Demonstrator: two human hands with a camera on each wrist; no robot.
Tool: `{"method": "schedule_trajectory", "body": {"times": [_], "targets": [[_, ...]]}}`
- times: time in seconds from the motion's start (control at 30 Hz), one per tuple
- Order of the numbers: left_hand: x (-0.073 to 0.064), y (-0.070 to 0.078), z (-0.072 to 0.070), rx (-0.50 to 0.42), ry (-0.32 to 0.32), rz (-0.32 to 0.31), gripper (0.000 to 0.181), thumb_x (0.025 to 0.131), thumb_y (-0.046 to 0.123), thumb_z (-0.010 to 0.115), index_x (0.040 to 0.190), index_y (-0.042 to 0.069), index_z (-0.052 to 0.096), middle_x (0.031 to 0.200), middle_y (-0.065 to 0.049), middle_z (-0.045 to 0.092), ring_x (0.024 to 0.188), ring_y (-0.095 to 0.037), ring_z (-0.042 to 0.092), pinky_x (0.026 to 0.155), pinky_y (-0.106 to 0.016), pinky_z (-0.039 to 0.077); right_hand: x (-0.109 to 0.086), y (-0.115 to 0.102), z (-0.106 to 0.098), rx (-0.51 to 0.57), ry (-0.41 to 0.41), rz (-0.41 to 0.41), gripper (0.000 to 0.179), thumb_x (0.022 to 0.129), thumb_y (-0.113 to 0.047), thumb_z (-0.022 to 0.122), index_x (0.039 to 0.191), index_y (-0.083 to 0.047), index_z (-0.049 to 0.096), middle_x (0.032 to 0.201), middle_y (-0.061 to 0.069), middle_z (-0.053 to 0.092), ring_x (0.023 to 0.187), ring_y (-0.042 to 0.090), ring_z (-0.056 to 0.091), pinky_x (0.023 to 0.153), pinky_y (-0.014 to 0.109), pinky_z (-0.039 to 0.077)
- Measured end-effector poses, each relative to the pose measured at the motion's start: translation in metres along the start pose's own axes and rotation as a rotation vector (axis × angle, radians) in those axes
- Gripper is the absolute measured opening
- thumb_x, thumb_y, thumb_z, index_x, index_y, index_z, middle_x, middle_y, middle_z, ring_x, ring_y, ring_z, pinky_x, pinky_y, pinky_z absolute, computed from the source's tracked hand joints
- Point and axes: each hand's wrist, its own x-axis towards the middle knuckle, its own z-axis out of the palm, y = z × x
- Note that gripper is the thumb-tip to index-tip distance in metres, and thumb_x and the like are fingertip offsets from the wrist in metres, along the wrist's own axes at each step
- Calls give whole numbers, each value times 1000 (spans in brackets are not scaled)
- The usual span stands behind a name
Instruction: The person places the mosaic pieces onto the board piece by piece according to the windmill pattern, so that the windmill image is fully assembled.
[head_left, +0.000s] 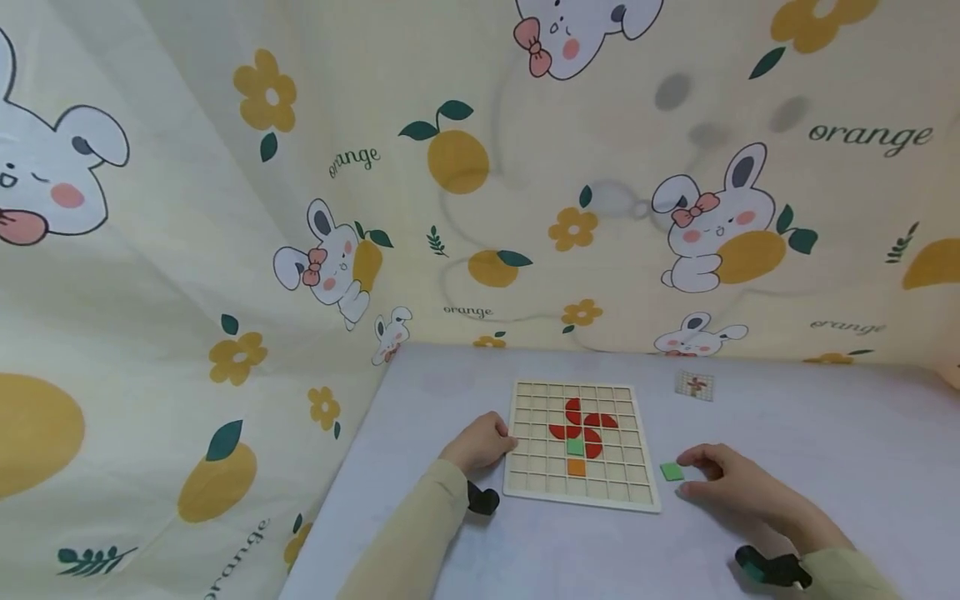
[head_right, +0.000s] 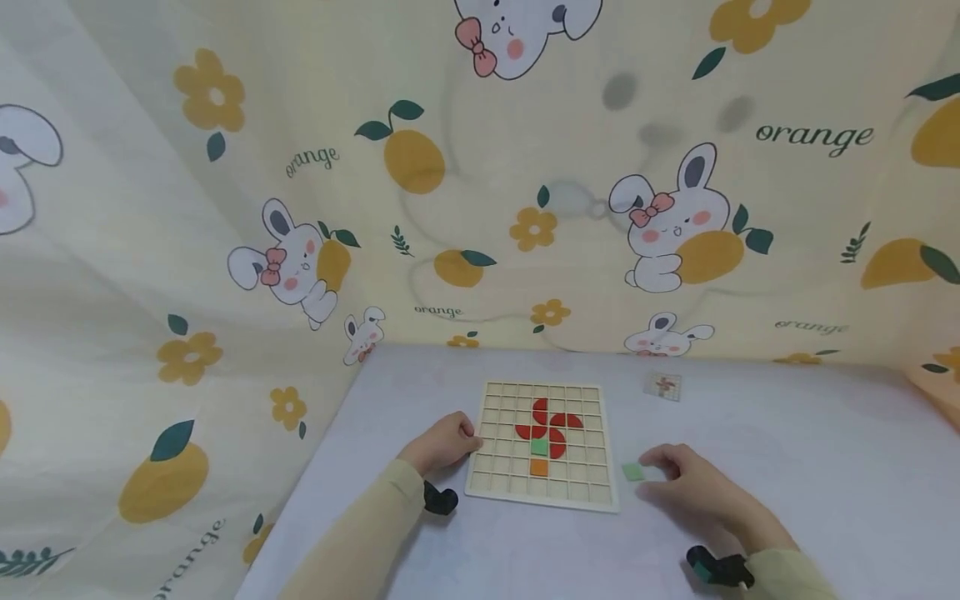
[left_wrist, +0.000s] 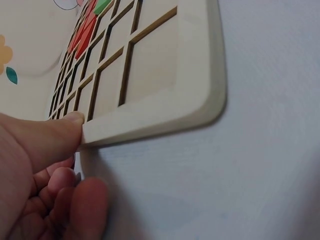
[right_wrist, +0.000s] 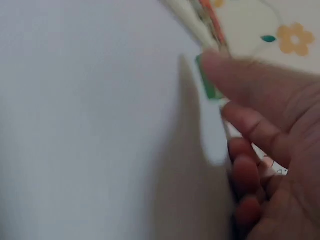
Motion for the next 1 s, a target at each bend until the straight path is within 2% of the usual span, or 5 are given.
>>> {"method": "schedule_trajectory", "body": {"times": [0.2, 0.37, 0.53, 0.7, 1.0], "targets": [[-1, -5, -4, -3, 28, -15, 23, 91, 25, 68, 92, 9, 51, 78, -6, 53, 74, -20, 51, 67, -34, 40, 15, -5, 14, 10, 45, -36, 48, 77, -37, 80, 109, -6, 61, 118, 18, 54, 110, 36, 47, 97, 58, 38], [-3, -6, 0, -12, 5, 12, 22, 91, 24, 67, 91, 9, 51, 77, -6, 54, 73, -19, 52, 66, -34, 41, 10, 1, 15, 67, 21, 2, 55, 78, -38, 79, 118, -6, 59, 132, 25, 48, 125, 45, 40, 102, 62, 30], [-2, -4, 6, -5, 16, 6, 22, 91, 25, 68, 91, 10, 52, 81, -5, 54, 76, -20, 51, 68, -34, 41, 7, 8, 15, 95, 20, -21, 42, 83, -35, 75, 115, -9, 64, 134, 25, 47, 127, 46, 37, 101, 64, 28], [-1, -6, 8, -7, 27, 2, 23, 91, 25, 68, 91, 10, 52, 84, -6, 54, 78, -21, 51, 69, -36, 41, 6, 7, 20, 72, 71, -19, 33, 84, -30, 75, 106, -9, 64, 126, 21, 52, 121, 42, 41, 99, 64, 30], [0, -2, 5, -20, 20, 14, 23, 91, 26, 68, 93, 9, 51, 83, -7, 54, 77, -22, 52, 68, -37, 41, 4, 4, 18, 27, 135, -30, 33, 85, -29, 73, 104, -6, 59, 114, 17, 51, 108, 34, 45, 94, 61, 35]]}}
